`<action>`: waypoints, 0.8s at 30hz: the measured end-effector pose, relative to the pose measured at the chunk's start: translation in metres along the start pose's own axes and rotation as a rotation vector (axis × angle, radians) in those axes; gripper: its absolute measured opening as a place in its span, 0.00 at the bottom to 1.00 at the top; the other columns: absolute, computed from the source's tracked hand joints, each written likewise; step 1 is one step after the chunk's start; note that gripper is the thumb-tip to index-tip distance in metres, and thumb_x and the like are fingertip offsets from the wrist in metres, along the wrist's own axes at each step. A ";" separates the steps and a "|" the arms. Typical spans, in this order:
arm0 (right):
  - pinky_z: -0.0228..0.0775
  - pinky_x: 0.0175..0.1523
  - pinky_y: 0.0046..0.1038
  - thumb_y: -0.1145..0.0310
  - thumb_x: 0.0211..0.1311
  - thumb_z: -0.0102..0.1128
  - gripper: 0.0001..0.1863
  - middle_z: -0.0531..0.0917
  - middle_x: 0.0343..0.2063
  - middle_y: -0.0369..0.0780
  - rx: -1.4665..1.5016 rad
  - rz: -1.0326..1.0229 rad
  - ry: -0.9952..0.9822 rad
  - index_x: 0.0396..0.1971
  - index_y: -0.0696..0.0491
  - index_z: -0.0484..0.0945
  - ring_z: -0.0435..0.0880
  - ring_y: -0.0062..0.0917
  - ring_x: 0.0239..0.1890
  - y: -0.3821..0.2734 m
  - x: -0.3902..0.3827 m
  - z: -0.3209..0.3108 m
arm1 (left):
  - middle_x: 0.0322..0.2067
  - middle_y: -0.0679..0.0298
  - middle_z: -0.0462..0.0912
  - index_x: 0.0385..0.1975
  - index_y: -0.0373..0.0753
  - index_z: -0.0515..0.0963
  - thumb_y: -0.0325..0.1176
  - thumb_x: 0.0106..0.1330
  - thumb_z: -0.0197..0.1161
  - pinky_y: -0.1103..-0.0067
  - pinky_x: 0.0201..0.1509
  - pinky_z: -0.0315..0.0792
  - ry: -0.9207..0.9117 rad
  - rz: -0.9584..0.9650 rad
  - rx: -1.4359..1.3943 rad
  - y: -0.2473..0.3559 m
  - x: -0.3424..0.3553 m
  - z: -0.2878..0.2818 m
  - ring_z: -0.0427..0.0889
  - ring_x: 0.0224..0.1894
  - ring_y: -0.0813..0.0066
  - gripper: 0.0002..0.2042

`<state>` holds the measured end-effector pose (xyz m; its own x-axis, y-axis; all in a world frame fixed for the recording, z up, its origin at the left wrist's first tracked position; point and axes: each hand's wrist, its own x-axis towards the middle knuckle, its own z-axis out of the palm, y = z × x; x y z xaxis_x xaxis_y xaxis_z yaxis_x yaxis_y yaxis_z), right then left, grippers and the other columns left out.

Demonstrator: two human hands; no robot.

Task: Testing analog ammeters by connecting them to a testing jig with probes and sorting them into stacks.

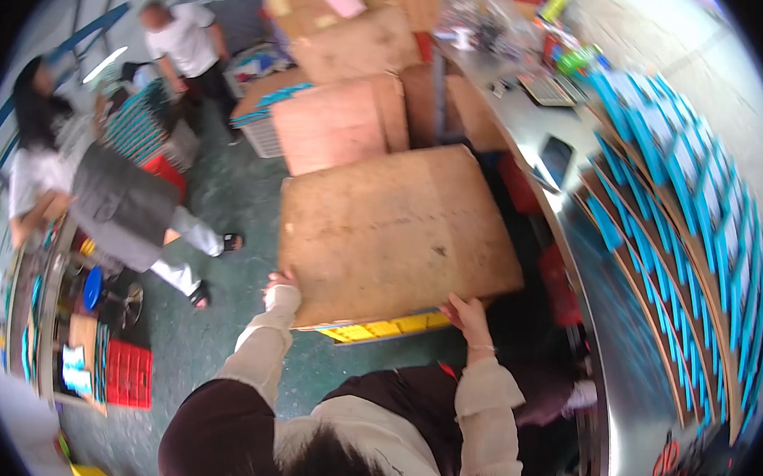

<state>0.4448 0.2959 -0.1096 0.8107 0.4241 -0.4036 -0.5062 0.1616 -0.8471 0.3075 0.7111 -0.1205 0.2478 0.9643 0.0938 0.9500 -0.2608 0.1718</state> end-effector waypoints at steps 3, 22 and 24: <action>0.72 0.24 0.14 0.63 0.65 0.58 0.12 0.84 0.24 0.38 -0.029 0.040 -0.098 0.34 0.59 0.79 0.80 0.17 0.21 -0.002 -0.006 0.010 | 0.37 0.51 0.81 0.46 0.43 0.71 0.52 0.68 0.44 0.53 0.45 0.72 0.065 0.373 0.538 -0.035 0.016 -0.002 0.81 0.34 0.47 0.20; 0.73 0.39 0.44 0.49 0.65 0.49 0.25 0.83 0.31 0.50 -1.469 -0.277 0.073 0.27 0.58 0.81 0.81 0.50 0.35 -0.036 -0.134 -0.008 | 0.43 0.59 0.81 0.36 0.47 0.85 0.27 0.58 0.60 0.37 0.50 0.63 -0.298 1.000 1.321 0.043 -0.070 -0.135 0.67 0.57 0.43 0.10; 0.71 0.47 0.45 0.48 0.67 0.45 0.26 0.83 0.29 0.48 -1.613 -0.137 0.127 0.26 0.56 0.81 0.81 0.46 0.37 -0.059 -0.180 0.009 | 0.43 0.57 0.80 0.44 0.44 0.81 0.33 0.62 0.54 0.40 0.55 0.59 -0.445 1.041 0.994 0.018 -0.041 -0.119 0.70 0.56 0.50 0.13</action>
<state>0.3266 0.2181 0.0161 0.8803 0.4007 -0.2539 0.3197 -0.8966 -0.3066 0.2923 0.6614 -0.0044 0.7359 0.3558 -0.5761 0.0114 -0.8572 -0.5148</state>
